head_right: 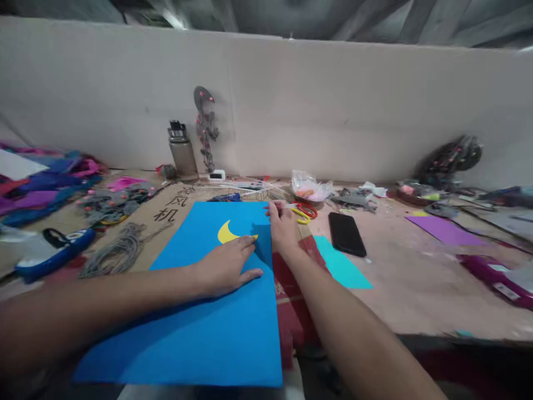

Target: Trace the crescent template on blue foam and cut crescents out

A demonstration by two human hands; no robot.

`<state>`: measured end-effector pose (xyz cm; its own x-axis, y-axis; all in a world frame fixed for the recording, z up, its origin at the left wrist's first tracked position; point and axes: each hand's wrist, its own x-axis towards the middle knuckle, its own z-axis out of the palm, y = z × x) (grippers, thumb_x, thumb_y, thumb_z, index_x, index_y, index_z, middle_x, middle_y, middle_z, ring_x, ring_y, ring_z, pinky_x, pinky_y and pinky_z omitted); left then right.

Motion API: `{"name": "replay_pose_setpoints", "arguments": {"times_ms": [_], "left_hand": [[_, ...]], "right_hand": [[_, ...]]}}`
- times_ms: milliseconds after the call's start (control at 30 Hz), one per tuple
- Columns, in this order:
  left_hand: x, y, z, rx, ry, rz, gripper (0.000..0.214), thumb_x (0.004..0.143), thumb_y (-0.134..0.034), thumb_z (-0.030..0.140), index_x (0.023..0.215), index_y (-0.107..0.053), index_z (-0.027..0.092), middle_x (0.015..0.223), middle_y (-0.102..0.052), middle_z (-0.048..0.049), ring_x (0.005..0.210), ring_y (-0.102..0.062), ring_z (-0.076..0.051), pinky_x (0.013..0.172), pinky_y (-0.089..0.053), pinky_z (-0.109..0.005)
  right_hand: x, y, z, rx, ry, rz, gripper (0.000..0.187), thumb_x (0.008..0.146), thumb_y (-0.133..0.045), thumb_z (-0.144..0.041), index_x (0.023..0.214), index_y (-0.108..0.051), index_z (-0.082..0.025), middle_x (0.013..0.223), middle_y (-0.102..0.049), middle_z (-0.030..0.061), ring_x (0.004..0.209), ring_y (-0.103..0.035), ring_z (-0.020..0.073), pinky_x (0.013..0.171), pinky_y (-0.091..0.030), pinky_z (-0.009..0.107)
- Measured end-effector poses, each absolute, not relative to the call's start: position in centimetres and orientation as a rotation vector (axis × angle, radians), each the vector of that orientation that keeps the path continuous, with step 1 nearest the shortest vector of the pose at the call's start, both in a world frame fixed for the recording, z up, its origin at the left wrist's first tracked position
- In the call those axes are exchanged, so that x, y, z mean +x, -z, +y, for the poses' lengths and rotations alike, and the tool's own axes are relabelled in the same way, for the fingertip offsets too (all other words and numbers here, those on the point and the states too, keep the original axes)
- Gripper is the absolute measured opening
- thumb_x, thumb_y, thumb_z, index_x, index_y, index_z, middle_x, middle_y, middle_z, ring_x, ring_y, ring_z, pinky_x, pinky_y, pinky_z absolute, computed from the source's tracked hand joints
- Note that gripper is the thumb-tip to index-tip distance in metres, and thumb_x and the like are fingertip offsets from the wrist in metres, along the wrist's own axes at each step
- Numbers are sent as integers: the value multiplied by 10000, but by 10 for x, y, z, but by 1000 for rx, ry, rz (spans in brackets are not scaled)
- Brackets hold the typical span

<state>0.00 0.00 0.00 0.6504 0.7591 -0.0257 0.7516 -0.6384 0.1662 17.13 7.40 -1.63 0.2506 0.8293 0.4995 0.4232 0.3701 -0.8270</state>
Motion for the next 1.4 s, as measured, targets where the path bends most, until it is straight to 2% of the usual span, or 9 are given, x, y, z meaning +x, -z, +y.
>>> {"name": "replay_pose_setpoints", "arguments": {"times_ms": [233, 367, 500, 733, 833, 1033, 1400], "left_hand": [[1, 4, 1, 2704, -189, 1271, 729, 969, -445, 552, 1469, -462, 21, 1580, -396, -222, 1488, -326, -354, 1201, -311, -457], [-13, 0, 5, 2765, -147, 1393, 642, 969, -461, 532, 1323, -599, 14, 1471, -520, -256, 1392, -456, -388, 1147, -366, -494], [-20, 2, 7, 2748, -166, 1412, 614, 978, -437, 533, 1290, -624, 39, 1366, -606, -240, 1281, -549, -385, 1042, -460, -487], [-19, 12, 11, 2664, -228, 1367, 714, 974, -437, 555, 1462, -452, 34, 1505, -488, -243, 1416, -432, -367, 1133, -386, -490], [-18, 12, 13, 2630, -210, 1368, 706, 972, -432, 566, 1425, -488, 27, 1531, -453, -253, 1449, -388, -369, 1157, -357, -493], [-18, 13, 17, 2667, -270, 1320, 685, 966, -437, 570, 1390, -544, 42, 1477, -522, -225, 1401, -439, -363, 1167, -343, -477], [-15, 17, 19, 2651, -342, 1356, 629, 955, -463, 543, 1403, -530, 107, 1494, -526, -172, 1390, -453, -355, 1143, -364, -513]], "right_hand": [[165, 20, 69, -1214, -438, -1459, 311, 906, -467, -482, 847, -603, -209, 765, -698, 51, 682, -618, 193, 704, -471, 329], [163, 26, 74, -1210, -460, -1454, 328, 918, -485, -501, 870, -617, -205, 764, -694, 49, 688, -619, 196, 695, -465, 327], [163, 28, 75, -1236, -438, -1451, 331, 920, -502, -510, 881, -623, -204, 759, -693, 42, 673, -612, 191, 675, -461, 319], [170, 26, 80, -1229, -372, -1441, 305, 918, -499, -476, 872, -632, -206, 736, -693, 32, 665, -620, 187, 680, -471, 319], [172, 28, 83, -1237, -362, -1439, 299, 922, -501, -471, 869, -634, -209, 742, -697, 28, 667, -623, 184, 688, -475, 319], [169, 28, 82, -1220, -385, -1440, 288, 919, -508, -467, 853, -625, -213, 737, -697, 29, 664, -626, 184, 685, -478, 315], [161, 29, 71, -1251, -380, -1498, 301, 929, -477, -469, 855, -612, -211, 756, -702, 46, 724, -656, 211, 736, -493, 338]]}}
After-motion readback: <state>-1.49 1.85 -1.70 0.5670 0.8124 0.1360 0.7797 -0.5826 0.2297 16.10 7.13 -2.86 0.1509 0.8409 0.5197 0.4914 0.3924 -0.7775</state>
